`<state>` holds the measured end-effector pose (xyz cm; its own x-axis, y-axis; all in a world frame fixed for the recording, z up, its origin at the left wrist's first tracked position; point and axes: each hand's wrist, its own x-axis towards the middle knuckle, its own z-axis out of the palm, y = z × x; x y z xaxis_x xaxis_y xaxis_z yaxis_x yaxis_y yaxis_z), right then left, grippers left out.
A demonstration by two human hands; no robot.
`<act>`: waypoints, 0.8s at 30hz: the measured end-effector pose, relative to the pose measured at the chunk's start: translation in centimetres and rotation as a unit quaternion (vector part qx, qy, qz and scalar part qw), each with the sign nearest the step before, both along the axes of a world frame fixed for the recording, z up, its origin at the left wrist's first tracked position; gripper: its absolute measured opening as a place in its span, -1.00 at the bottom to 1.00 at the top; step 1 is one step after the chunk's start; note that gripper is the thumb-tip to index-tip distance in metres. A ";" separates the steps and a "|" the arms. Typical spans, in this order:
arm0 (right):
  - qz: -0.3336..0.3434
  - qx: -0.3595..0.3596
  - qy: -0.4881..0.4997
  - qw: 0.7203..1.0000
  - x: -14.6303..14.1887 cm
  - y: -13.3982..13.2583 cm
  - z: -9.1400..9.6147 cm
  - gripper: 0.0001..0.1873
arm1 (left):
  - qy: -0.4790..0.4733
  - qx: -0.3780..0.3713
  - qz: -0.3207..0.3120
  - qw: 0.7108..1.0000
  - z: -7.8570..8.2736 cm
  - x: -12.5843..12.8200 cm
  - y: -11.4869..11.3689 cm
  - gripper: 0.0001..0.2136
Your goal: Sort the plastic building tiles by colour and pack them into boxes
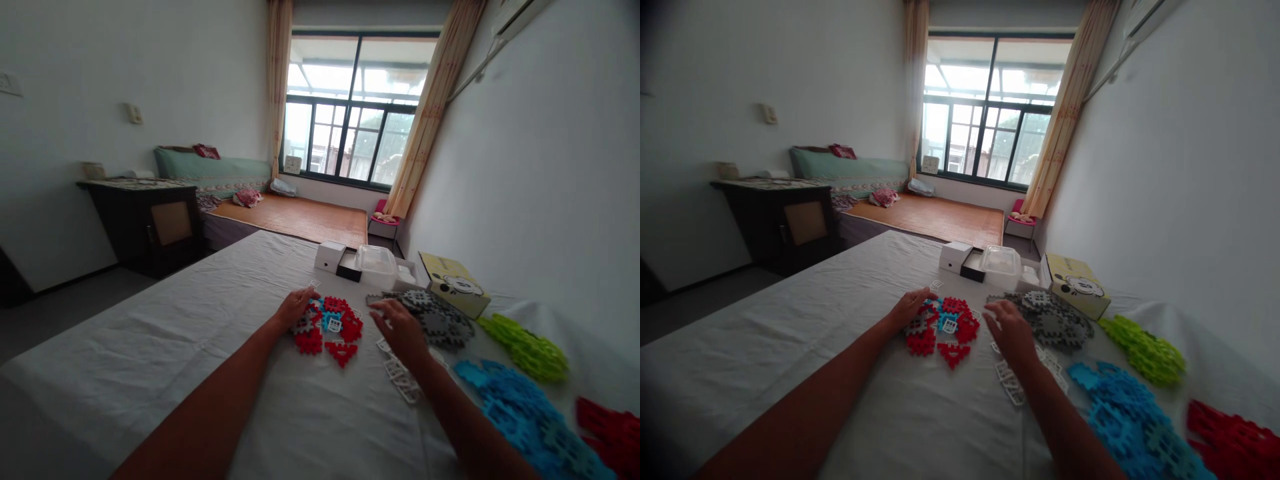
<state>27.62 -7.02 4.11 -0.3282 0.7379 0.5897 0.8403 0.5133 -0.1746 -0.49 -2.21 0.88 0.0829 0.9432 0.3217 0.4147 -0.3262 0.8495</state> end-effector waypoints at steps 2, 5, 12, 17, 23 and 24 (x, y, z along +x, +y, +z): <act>0.096 -0.026 -0.023 0.995 -3.9 -1.6 0.0 -0.72 | -0.053 -0.029 -0.033 0.998 0.0 0.5 -0.2 -0.41; 0.162 -0.048 -0.073 0.983 -7.8 -3.5 -0.6 -0.58 | -0.141 -0.081 -0.076 0.984 0.1 1.0 -0.4 -0.42; 0.182 -0.064 -0.129 0.973 -9.2 -3.7 -2.3 -0.60 | -0.223 -0.138 -0.090 0.961 0.6 1.2 -0.8 -0.43; 0.195 -0.056 -0.083 0.976 -9.3 -4.8 -1.6 -0.81 | -0.226 -0.111 -0.042 0.967 0.8 0.8 -0.6 -0.41; 0.124 -0.002 -0.014 0.992 -5.7 -3.0 -0.3 -0.73 | -0.227 -0.099 -0.011 0.969 0.7 0.0 0.0 -0.41; 0.077 0.014 0.003 0.997 -4.1 -1.9 -0.2 -0.74 | -0.226 -0.096 -0.005 0.969 0.6 -0.1 0.0 -0.41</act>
<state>23.57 -8.96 3.94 -0.4318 0.6625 0.6120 0.7505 0.6403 -0.1635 -0.55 -2.19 1.51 -0.0166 0.9893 0.1452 -0.0167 -0.1454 0.9892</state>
